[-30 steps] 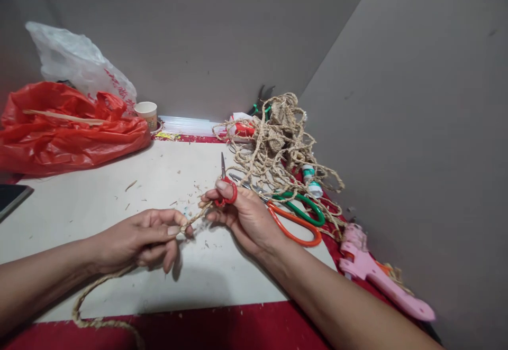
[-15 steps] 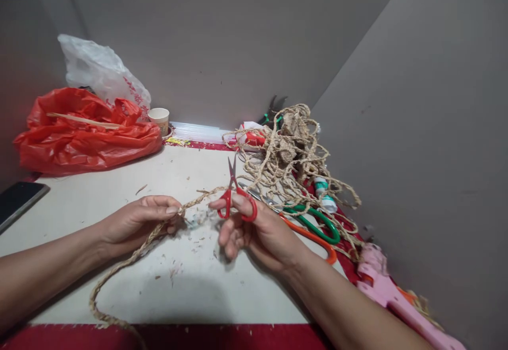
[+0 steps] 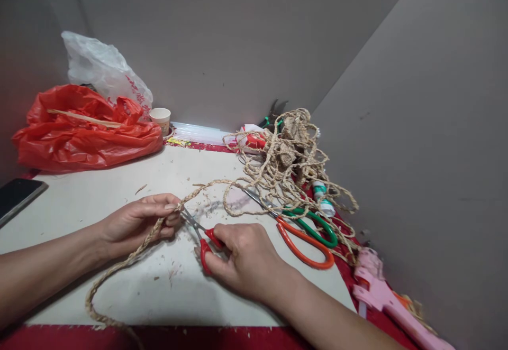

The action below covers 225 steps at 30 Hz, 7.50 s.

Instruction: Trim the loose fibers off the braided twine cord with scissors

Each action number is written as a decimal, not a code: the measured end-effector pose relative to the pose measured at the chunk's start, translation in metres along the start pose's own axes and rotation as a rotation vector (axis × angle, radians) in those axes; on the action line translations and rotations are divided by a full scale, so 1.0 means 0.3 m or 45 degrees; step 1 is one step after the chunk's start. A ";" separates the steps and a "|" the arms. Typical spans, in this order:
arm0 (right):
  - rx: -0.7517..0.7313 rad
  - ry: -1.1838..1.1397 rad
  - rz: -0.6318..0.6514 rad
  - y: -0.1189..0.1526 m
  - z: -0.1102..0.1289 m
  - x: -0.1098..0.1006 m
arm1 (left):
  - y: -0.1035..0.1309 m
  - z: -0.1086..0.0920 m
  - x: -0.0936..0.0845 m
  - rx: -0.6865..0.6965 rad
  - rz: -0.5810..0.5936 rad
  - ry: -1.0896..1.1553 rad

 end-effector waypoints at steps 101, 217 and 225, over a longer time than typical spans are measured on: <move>-0.106 0.248 -0.168 -0.002 0.036 0.066 | 0.043 0.053 -0.045 0.162 0.048 -0.105; 0.454 -2.284 0.824 0.207 0.160 0.092 | 0.119 0.112 0.017 0.172 -0.080 -0.398; 0.433 -2.313 0.896 0.202 0.164 0.099 | 0.124 0.122 0.024 0.180 -0.042 -0.366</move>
Point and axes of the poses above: each hand's wrist, its own y-axis away from the middle knuckle, its own x-axis out of the palm, z = x × y, the point moved 3 cm from there along -y, towards the middle knuckle, and after that the axes turned 6 degrees about y, right-handed, at the moved point
